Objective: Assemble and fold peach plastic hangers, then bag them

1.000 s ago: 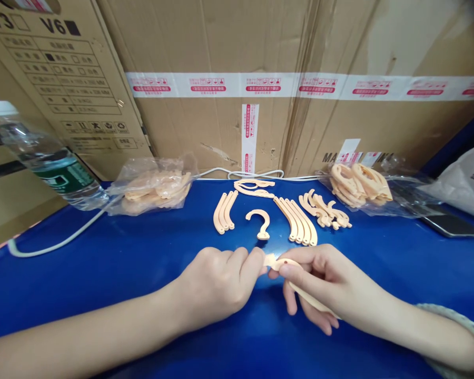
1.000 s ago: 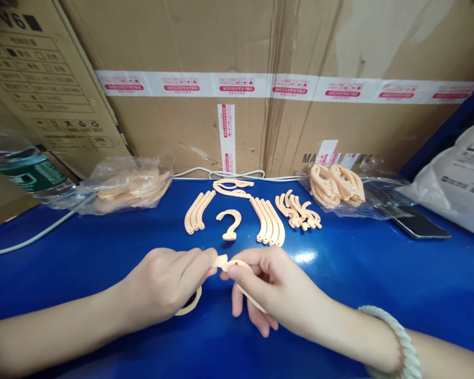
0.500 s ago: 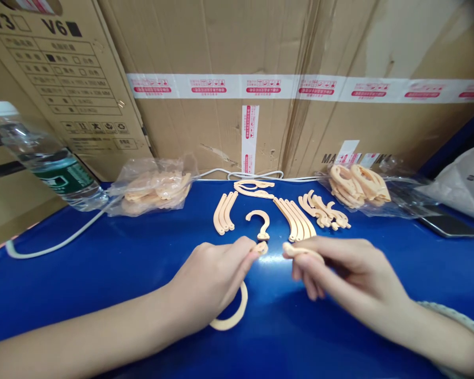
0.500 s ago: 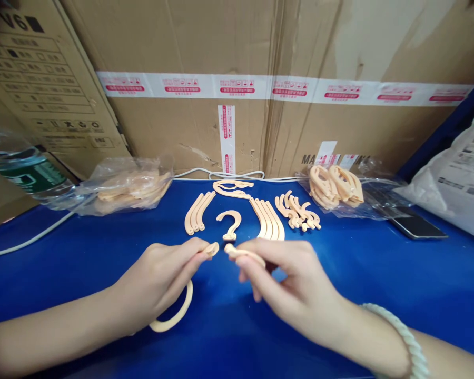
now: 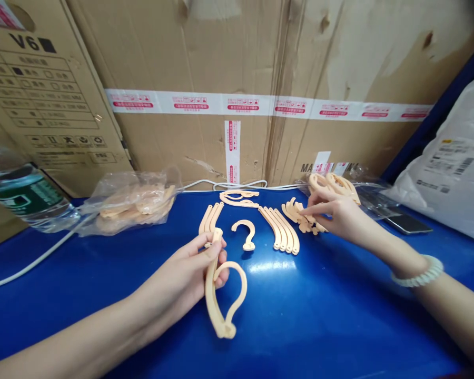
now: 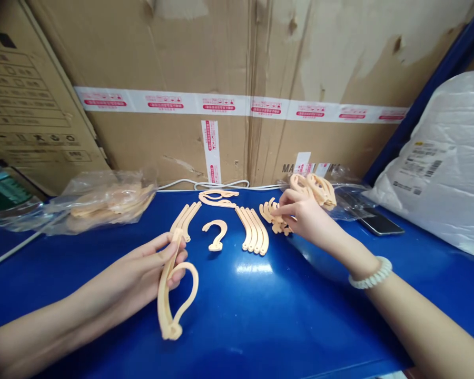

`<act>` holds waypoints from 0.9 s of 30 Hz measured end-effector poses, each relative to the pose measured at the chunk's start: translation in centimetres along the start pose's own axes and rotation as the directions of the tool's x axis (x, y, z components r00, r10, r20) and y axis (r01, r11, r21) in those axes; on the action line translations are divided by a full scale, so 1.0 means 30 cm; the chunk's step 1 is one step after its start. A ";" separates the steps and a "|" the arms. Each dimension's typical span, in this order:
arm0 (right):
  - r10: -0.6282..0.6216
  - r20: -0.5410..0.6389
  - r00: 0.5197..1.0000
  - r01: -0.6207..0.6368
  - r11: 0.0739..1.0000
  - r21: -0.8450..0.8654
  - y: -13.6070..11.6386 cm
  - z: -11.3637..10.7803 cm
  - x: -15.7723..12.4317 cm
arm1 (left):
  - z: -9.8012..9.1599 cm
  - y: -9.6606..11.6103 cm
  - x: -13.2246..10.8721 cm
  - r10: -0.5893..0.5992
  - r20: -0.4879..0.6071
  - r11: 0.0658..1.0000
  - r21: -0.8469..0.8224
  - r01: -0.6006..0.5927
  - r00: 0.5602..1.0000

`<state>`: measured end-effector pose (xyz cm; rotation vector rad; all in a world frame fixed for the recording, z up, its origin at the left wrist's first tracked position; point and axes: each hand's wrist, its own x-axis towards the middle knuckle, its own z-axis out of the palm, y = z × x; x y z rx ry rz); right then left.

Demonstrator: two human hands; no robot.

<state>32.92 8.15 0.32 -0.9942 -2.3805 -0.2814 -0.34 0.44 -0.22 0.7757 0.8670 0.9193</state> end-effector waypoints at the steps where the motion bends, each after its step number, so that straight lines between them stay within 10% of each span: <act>1: 0.005 0.040 0.999 -0.004 1.000 -0.025 0.015 0.015 -0.007 | 0.004 0.003 -0.002 0.004 -0.038 1.000 -0.025 -0.005 0.999; 5: 0.042 0.121 0.992 -0.032 0.996 -0.082 0.029 0.036 -0.020 | 0.020 0.018 -0.011 0.027 -0.143 0.997 -0.068 -0.037 0.989; 9: -0.012 -0.046 0.999 0.013 1.000 0.006 -0.111 0.019 0.003 | 0.030 0.020 -0.017 0.058 -0.161 0.990 -0.118 -0.078 0.985; 17: -0.504 -0.087 0.859 0.499 0.864 -0.074 -0.468 0.033 -0.024 | 0.051 -0.011 -0.059 0.069 -0.014 0.989 -0.131 -0.070 0.998; 23: -0.451 -0.091 0.888 0.451 0.892 -0.023 -0.462 0.061 -0.049 | 0.047 -0.033 -0.061 0.116 -0.001 0.993 0.035 -0.116 0.993; 27: -0.321 -0.070 0.945 0.327 0.938 0.115 -0.446 0.049 -0.039 | 0.014 -0.054 -0.044 0.404 0.032 0.841 0.379 -0.385 0.914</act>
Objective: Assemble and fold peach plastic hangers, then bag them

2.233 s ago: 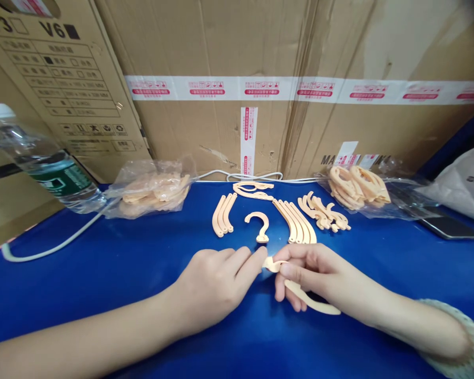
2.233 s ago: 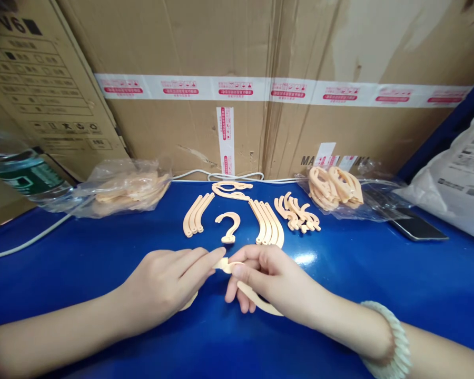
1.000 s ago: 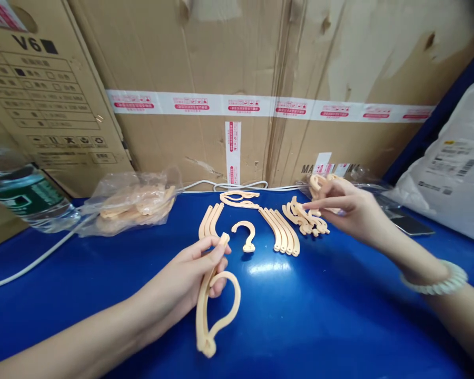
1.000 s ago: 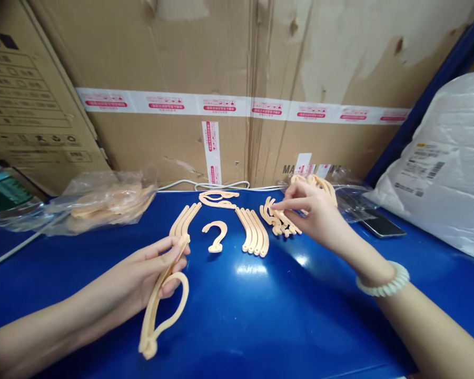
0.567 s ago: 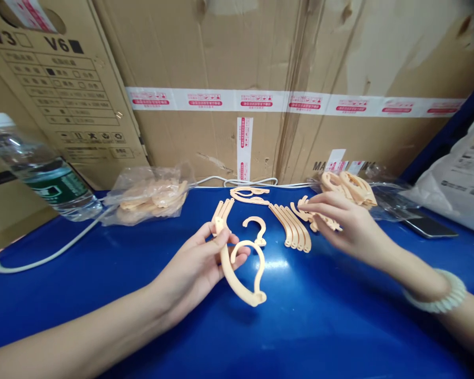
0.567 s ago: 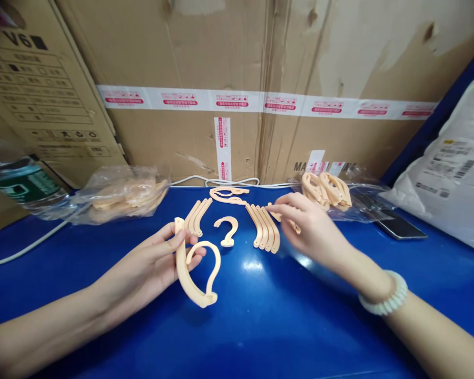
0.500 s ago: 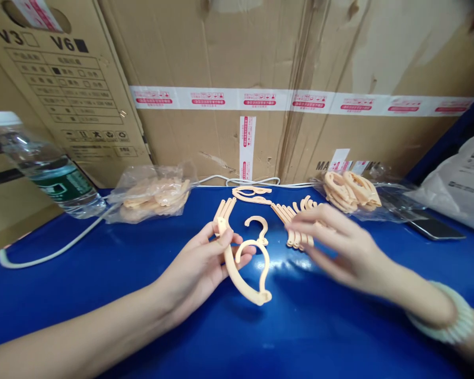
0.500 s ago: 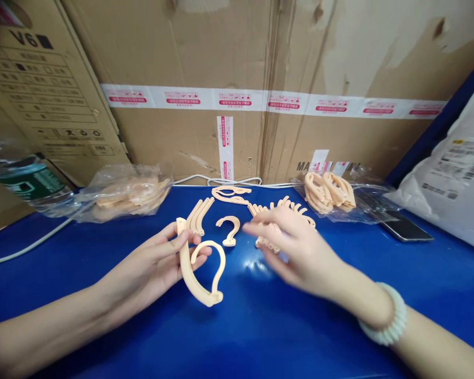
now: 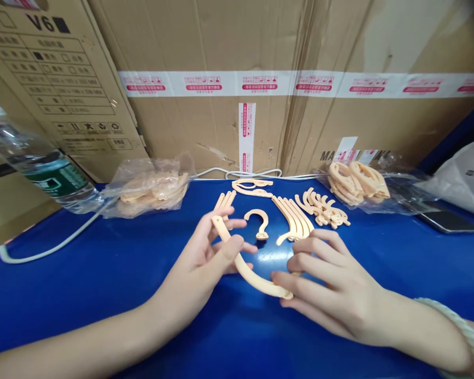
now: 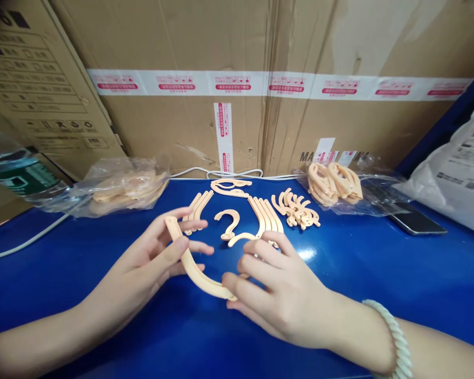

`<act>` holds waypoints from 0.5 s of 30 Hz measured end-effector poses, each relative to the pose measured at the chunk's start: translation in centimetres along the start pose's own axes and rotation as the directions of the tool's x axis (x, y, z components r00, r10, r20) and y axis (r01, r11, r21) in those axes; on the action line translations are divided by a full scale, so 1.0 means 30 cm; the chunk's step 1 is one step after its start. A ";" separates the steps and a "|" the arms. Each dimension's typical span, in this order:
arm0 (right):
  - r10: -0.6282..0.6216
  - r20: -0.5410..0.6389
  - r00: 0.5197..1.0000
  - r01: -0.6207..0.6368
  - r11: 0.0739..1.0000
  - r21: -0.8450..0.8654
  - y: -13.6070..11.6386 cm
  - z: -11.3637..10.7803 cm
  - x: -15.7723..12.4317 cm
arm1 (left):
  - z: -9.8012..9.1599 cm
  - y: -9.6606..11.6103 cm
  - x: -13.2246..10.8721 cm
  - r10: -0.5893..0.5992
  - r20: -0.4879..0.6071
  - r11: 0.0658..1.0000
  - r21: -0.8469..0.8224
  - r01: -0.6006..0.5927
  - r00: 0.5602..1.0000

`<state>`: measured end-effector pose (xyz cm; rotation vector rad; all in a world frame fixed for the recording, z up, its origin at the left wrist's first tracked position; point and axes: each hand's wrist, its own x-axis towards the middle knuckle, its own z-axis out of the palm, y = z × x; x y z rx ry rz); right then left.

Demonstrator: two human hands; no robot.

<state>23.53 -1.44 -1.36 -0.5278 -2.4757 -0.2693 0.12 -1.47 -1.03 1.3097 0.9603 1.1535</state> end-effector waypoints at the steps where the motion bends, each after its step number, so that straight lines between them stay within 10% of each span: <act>1: 0.026 0.007 1.000 -0.027 0.999 0.030 0.003 -0.003 0.001 | -0.008 -0.007 0.001 0.130 -0.017 0.983 0.134 -0.127 0.991; 5: 0.091 0.030 0.995 -0.094 0.990 0.107 0.003 -0.005 0.001 | -0.028 -0.017 -0.005 0.584 0.247 0.437 0.708 -0.555 0.773; 9: 0.077 0.012 0.997 -0.078 0.993 0.092 -0.024 0.013 -0.002 | -0.011 -0.030 -0.019 0.557 0.657 -0.025 0.624 -0.781 0.508; 15: 0.043 -0.012 0.999 -0.042 0.997 0.059 -0.052 0.035 0.002 | 0.015 -0.045 -0.029 0.438 0.708 -0.019 0.623 -0.782 0.554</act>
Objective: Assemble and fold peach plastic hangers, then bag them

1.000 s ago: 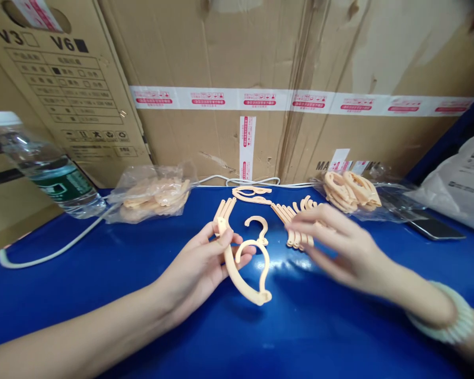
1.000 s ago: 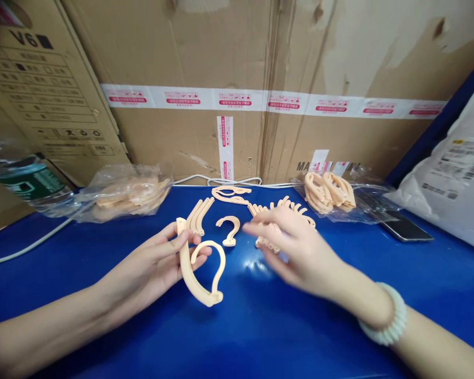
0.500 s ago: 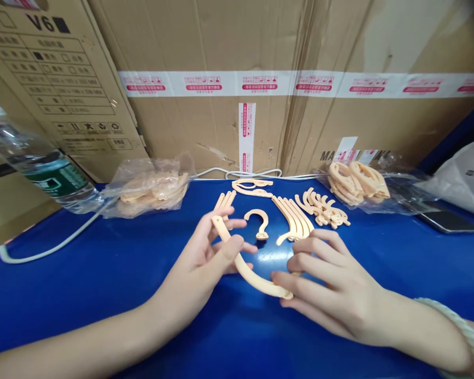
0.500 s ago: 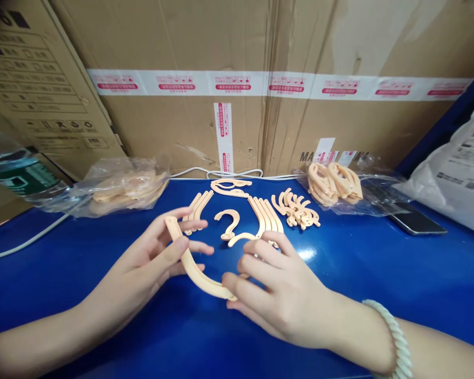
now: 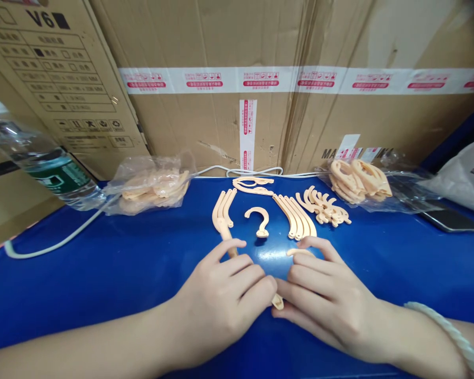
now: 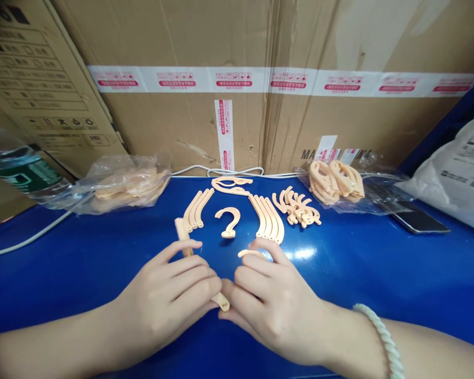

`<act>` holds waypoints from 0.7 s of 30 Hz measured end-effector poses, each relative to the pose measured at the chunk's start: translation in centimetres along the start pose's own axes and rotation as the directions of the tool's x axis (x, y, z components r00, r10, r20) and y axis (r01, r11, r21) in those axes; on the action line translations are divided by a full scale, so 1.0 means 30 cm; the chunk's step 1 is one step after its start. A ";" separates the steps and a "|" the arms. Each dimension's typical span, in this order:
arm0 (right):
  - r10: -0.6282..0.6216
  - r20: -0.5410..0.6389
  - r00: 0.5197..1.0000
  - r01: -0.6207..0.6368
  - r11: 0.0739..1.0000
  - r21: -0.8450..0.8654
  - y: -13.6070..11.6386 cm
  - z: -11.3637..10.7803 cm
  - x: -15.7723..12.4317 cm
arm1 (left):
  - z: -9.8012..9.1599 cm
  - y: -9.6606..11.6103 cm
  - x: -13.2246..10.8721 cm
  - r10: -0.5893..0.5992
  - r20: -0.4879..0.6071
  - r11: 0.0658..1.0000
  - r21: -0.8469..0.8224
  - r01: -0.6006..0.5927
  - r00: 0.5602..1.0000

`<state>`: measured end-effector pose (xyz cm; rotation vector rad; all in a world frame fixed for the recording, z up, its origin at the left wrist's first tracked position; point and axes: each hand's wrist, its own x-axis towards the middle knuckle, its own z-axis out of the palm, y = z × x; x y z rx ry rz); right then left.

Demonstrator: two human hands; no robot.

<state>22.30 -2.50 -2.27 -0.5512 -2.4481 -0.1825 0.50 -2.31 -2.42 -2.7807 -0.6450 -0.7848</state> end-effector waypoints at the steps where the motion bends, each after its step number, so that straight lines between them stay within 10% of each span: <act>1: -0.003 -0.001 1.000 0.003 1.000 0.001 0.000 -0.001 0.000 | -0.002 0.000 0.000 0.003 0.019 1.000 -0.006 -0.003 1.000; 9: 0.115 0.041 0.993 -0.121 0.966 0.227 0.002 -0.022 0.003 | -0.027 -0.005 0.004 0.012 0.013 0.999 -0.038 -0.011 1.000; 13: 0.242 -0.041 0.969 -0.218 0.926 0.308 0.031 -0.019 -0.004 | -0.053 -0.028 0.011 0.224 -0.068 0.971 0.100 -0.217 0.972; 21: 0.233 -0.060 0.971 -0.207 0.936 0.283 0.068 -0.012 0.001 | -0.118 -0.274 -0.010 0.094 0.174 0.983 0.140 -0.119 0.980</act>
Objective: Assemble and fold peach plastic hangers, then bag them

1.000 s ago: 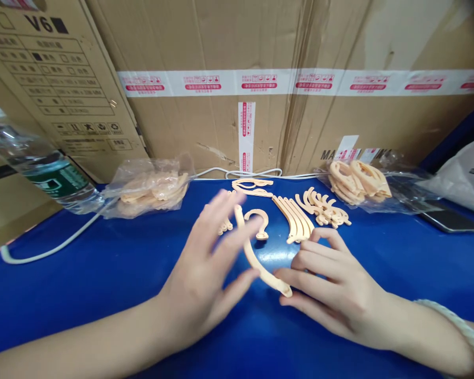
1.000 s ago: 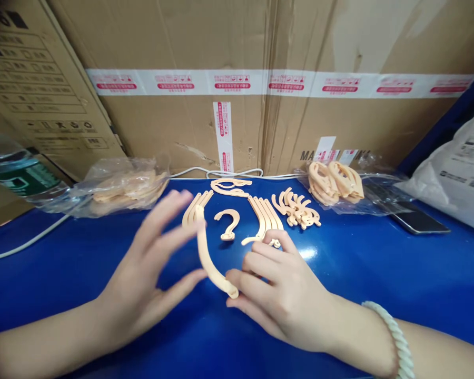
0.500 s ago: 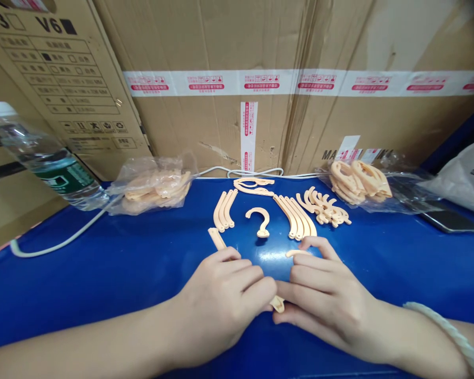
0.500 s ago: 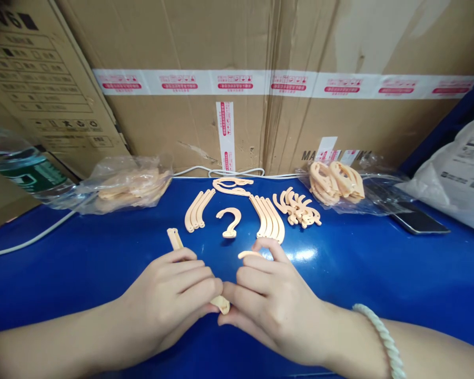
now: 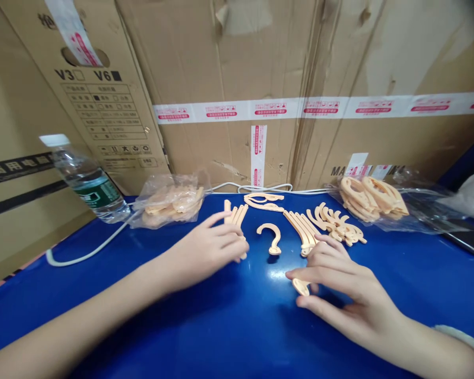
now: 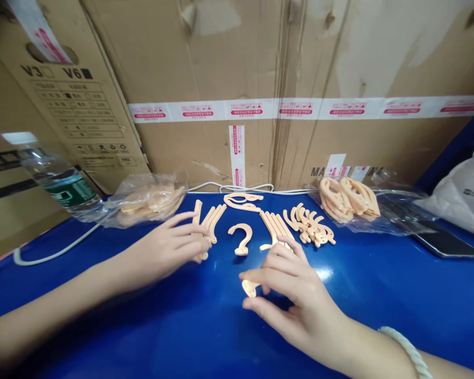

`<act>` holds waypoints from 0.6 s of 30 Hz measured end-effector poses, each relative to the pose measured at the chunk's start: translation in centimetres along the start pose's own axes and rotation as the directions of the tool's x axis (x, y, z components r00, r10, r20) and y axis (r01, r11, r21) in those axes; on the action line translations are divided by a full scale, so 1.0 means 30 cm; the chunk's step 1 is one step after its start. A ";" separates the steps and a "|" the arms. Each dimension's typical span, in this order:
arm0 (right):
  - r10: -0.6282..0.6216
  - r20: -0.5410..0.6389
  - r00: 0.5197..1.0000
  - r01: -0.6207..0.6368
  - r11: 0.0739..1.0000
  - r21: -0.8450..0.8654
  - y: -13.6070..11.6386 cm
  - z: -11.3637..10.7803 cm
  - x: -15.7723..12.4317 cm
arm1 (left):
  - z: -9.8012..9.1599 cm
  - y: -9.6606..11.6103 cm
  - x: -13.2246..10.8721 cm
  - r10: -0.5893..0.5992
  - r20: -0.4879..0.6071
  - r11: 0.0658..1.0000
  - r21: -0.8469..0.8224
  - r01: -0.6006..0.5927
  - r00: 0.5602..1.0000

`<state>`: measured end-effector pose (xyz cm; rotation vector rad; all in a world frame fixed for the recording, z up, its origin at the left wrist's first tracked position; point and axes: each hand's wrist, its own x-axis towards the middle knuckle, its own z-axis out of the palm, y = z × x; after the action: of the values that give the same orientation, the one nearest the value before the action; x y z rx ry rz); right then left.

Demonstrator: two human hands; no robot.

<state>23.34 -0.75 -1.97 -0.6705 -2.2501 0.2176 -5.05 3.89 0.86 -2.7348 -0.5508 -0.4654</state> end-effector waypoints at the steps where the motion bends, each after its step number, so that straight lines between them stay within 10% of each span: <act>1: -0.009 -0.002 1.000 0.009 1.000 -0.007 -0.001 0.001 0.002 | 0.003 -0.034 -0.013 -0.064 0.041 0.997 -0.033 0.066 0.997; 7: -0.033 -0.042 0.999 0.032 0.999 -0.026 -0.001 0.007 0.008 | 0.023 -0.123 -0.064 -0.204 0.183 0.957 -0.167 0.235 0.962; 18: -0.054 0.000 0.999 0.054 0.998 -0.026 0.004 0.008 0.003 | 0.058 -0.086 -0.064 -0.310 0.127 0.899 -0.285 0.334 0.942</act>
<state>23.15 -0.58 -2.12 -0.6220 -2.2709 0.1621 -7.36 6.16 -0.81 -2.9706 -1.0442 -0.5637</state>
